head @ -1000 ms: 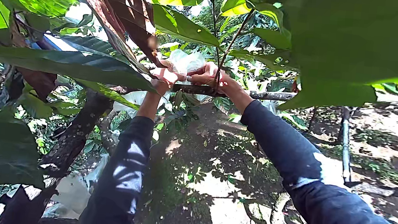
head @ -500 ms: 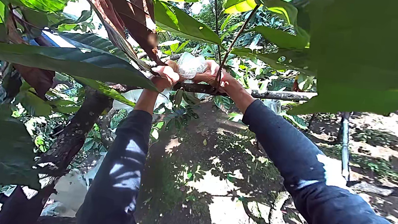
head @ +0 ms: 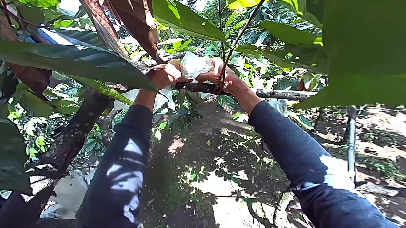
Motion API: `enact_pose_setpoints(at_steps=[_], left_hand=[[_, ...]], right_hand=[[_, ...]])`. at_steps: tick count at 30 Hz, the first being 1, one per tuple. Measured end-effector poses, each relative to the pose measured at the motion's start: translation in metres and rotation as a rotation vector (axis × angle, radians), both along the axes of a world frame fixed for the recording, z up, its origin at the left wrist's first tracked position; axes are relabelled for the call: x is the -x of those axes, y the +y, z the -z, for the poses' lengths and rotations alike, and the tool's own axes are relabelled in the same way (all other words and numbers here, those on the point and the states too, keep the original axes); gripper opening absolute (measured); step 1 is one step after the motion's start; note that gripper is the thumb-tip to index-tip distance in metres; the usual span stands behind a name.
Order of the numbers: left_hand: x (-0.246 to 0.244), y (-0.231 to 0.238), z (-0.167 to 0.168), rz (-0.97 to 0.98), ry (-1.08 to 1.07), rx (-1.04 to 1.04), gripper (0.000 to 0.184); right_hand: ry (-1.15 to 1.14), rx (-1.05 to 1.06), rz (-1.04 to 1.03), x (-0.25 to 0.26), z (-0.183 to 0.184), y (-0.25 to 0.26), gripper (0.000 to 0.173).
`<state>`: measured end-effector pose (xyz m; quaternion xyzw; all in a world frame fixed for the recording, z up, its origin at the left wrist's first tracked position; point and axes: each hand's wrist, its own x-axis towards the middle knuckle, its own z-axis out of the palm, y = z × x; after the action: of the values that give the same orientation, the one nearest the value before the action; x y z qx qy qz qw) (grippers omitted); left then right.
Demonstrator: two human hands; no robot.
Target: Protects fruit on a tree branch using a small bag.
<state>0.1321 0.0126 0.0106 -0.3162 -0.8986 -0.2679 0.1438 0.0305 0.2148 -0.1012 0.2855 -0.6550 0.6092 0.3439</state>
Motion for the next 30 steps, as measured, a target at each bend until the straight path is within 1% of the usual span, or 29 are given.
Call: enact_pose_setpoints(at_steps=[1,2,3,4,5,6,7,8,9,10,12,15,18,21,24,26,28,30], left_hand=[[0.006,0.0,0.001,0.011,-0.009,-0.022,0.014],[0.011,0.0,0.001,0.027,-0.006,-0.028,0.014],[0.014,0.0,0.001,0.032,0.002,-0.022,0.015],[0.016,0.0,0.0,0.023,0.008,-0.001,0.016],[0.018,0.001,0.0,0.002,0.009,0.029,0.017],[0.022,0.003,-0.001,-0.02,0.015,0.061,0.018],[0.025,0.004,-0.003,-0.037,0.019,0.094,0.018],[0.028,0.005,-0.003,-0.041,0.017,0.103,0.019],[0.031,0.004,-0.002,-0.031,0.019,0.089,0.017],[0.034,0.003,-0.001,-0.015,0.011,0.062,0.013],[0.033,0.003,-0.001,-0.018,-0.013,0.027,0.013],[0.032,0.005,-0.003,-0.082,-0.004,0.095,0.017],[0.034,0.005,-0.003,-0.089,0.036,0.136,0.016],[0.034,0.004,-0.003,-0.114,0.061,0.157,0.018],[0.036,0.004,0.0,-0.09,0.084,0.135,0.017],[0.039,0.002,0.002,-0.07,0.127,0.108,0.019],[0.043,0.001,0.002,-0.084,0.159,0.145,0.02],[0.045,0.001,0.001,-0.075,0.157,0.153,0.016]], right_hand=[[0.254,-0.065,-0.037,0.026,0.023,0.015,0.033],[-0.087,0.011,0.106,0.001,0.012,0.008,0.037],[-0.327,0.096,0.21,-0.011,0.002,0.002,0.039],[-0.305,0.073,0.199,-0.007,0.012,0.01,0.039],[-0.126,-0.003,0.152,0.006,0.031,0.024,0.038],[-0.049,-0.028,0.107,0.008,0.03,0.026,0.037],[-0.193,-0.025,0.096,-0.009,0.004,0.015,0.034],[-0.28,-0.041,0.041,-0.02,-0.018,0.009,0.033],[-0.317,-0.058,-0.029,-0.027,-0.032,0.006,0.033],[-0.31,-0.071,-0.09,-0.029,-0.037,0.007,0.033],[-0.279,-0.062,-0.157,-0.026,-0.036,0.007,0.035],[-0.268,-0.022,-0.141,-0.025,-0.035,0.003,0.039],[-0.232,-0.005,-0.093,-0.026,-0.031,-0.001,0.035],[-0.133,0.003,-0.054,-0.021,-0.015,0.0,0.03],[-0.207,-0.001,-0.141,-0.025,-0.03,-0.004,0.035],[-0.205,-0.003,-0.192,-0.024,-0.032,-0.004,0.035],[-0.215,-0.003,-0.2,-0.024,-0.032,-0.004,0.036],[-0.242,0.005,-0.203,-0.023,-0.032,-0.005,0.038]])
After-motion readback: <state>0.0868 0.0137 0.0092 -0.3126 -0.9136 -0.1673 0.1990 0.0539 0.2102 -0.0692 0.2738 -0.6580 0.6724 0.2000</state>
